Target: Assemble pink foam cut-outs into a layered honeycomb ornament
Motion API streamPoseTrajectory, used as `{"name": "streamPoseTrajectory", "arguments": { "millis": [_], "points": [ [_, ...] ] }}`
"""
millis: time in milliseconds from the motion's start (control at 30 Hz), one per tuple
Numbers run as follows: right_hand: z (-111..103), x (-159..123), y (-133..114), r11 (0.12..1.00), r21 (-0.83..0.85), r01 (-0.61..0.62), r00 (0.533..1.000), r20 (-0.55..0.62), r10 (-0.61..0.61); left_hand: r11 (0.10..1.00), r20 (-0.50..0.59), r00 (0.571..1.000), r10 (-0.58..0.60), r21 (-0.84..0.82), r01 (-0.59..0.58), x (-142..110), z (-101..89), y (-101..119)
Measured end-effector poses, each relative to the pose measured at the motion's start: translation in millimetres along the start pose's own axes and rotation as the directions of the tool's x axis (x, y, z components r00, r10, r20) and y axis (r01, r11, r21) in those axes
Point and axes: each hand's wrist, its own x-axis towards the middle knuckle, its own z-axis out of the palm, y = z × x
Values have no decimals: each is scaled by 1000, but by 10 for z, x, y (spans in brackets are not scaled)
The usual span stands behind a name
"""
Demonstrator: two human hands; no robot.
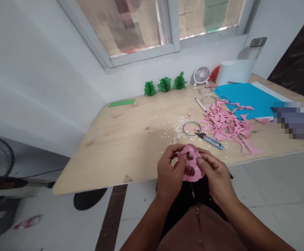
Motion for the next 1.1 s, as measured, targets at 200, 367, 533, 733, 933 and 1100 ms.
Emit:
{"name": "streamPoseTrajectory", "arguments": {
  "millis": [200, 367, 533, 733, 933, 1100],
  "points": [
    [-20, 26, -29, 985, -139, 99, 995, 31, -96, 931, 27, 970, 243, 274, -241, -2, -7, -63],
    [-12, 52, -25, 968, -189, 163, 986, -6, -167, 687, 37, 829, 559, 538, -487, -10, 0, -95],
    [-7, 64, -20, 921, -271, 280, 957, 9, -288, 371, 111, 636, 763, 732, -572, -35, 35, -70],
    [-63, 53, -8, 760, -456, 462, 876, 106, -470, 366, 128, 665, 736, 751, -550, -15, 37, -4],
    [-105, 25, -37, 657, -526, 540, 825, 176, -537, 384, 147, 694, 705, 744, -547, -27, 11, 60],
    [-98, 0, -58, 677, -523, 519, 843, 179, -508, 405, 152, 701, 697, 724, -559, -35, 5, 61]
  ]
}}
